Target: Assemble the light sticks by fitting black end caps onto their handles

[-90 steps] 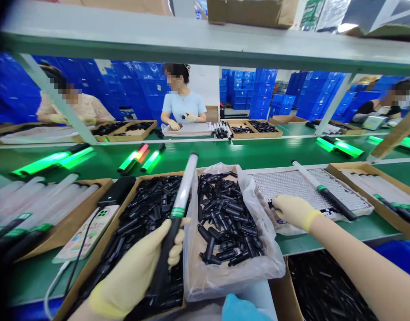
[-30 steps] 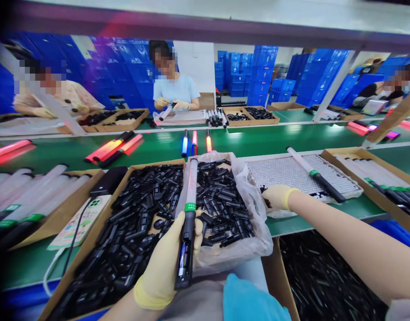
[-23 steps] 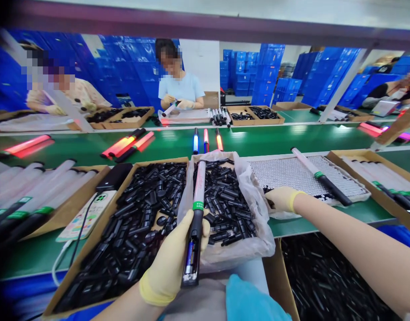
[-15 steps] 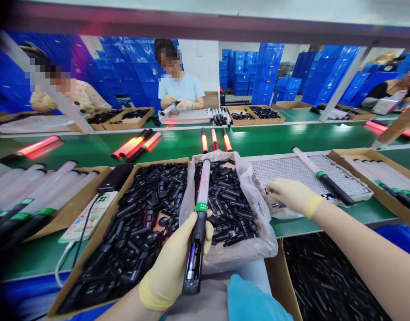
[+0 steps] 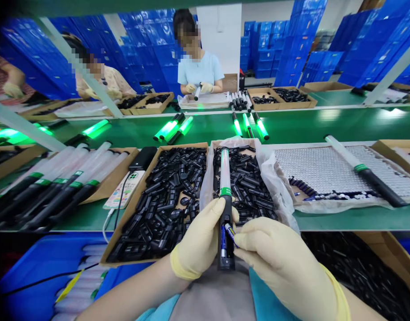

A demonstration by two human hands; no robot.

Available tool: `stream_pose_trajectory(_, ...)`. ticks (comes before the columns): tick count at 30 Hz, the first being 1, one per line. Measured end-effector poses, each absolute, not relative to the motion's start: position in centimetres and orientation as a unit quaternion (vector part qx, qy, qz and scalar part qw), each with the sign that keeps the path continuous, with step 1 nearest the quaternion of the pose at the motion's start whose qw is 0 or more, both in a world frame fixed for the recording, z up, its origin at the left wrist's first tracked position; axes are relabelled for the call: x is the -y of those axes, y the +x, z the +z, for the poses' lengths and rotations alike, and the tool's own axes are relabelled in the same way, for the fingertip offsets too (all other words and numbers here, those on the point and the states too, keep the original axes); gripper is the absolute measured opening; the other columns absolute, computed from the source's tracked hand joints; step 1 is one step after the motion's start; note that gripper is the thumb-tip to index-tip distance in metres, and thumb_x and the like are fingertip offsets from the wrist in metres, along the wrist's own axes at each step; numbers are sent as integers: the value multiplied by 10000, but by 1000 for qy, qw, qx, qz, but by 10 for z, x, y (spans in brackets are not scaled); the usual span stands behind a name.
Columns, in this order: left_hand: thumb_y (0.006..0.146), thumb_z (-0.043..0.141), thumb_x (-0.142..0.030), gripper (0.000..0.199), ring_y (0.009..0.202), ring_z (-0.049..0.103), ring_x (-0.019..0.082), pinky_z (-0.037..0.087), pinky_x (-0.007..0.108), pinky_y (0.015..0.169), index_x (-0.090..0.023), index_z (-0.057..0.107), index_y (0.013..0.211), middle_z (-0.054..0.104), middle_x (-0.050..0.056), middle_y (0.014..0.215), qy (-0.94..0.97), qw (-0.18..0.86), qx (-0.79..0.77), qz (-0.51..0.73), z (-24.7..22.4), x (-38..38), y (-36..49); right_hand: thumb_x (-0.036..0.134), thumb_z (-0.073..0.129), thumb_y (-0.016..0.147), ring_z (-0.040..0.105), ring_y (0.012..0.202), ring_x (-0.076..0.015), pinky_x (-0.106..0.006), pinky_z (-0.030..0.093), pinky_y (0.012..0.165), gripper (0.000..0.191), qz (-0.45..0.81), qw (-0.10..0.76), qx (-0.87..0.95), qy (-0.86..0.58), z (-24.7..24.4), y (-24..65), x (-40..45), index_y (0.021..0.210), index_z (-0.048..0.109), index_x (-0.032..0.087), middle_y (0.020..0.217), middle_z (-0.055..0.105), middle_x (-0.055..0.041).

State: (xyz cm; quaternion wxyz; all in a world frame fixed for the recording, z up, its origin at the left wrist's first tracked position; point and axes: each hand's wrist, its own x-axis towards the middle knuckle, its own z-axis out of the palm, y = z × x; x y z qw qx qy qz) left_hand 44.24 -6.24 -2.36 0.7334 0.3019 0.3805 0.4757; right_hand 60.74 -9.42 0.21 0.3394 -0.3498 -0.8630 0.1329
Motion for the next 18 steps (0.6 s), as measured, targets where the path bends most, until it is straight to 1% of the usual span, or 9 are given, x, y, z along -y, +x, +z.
stream_pose_trajectory(4,880,589,-476,323,596,511,117,434,227,581,-158,564,826,601,25,742,300,717,-406,481,-21,65,435,190,458,966,605,737,-159,-287,517,642,154,29,274,895,-350,-1,600,95,870,577,183,847,640,-52)
stream_pose_trajectory(8,903,566,-462,303,666,556,130,453,220,605,-161,564,866,627,37,787,321,694,-418,490,-21,68,431,144,413,948,587,709,-176,-314,512,634,216,19,219,911,-348,-2,585,99,848,602,174,811,616,-63)
stream_pose_trajectory(10,902,573,-451,305,708,581,138,470,223,649,-153,574,838,630,45,798,315,698,-411,494,-20,66,429,131,397,945,590,713,-185,-321,513,630,239,20,215,912,-348,4,580,98,896,628,171,825,621,-69)
stream_pose_trajectory(12,903,576,-438,308,660,574,126,472,218,613,-142,587,817,621,46,791,291,718,-402,488,-15,61,424,151,381,964,616,791,-185,-311,521,671,280,25,232,904,-357,12,588,92,1058,643,183,931,646,-80)
stream_pose_trajectory(14,915,560,-415,291,565,536,104,445,205,510,-133,612,864,601,36,763,256,733,-406,482,-4,52,413,213,392,987,629,903,-181,-297,519,755,302,10,270,872,-409,18,614,77,1179,625,219,1058,651,-75)
stream_pose_trajectory(15,925,546,-400,279,530,520,96,424,195,464,-132,623,920,588,27,746,237,733,-412,487,2,46,406,249,405,989,628,948,-185,-298,511,788,300,-7,279,843,-460,18,633,67,1189,628,234,1095,649,-70)
stream_pose_trajectory(16,934,533,-387,276,516,517,91,414,185,438,-130,627,969,581,24,743,221,727,-423,494,8,39,398,280,421,985,630,955,-197,-310,503,804,284,-26,272,809,-521,16,654,55,1140,656,242,1090,654,-65)
stream_pose_trajectory(17,946,517,-371,276,523,522,82,416,169,434,-123,627,997,577,23,754,204,721,-423,509,13,33,389,313,442,971,631,948,-222,-329,496,789,273,-43,237,769,-592,12,676,42,1074,683,235,1079,661,-73)
stream_pose_trajectory(18,957,496,-351,274,541,534,75,428,156,442,-115,626,1007,572,24,770,192,719,-416,522,18,27,382,315,440,960,635,923,-244,-343,489,750,283,-36,157,742,-650,6,697,28,1009,702,220,1041,671,-87)
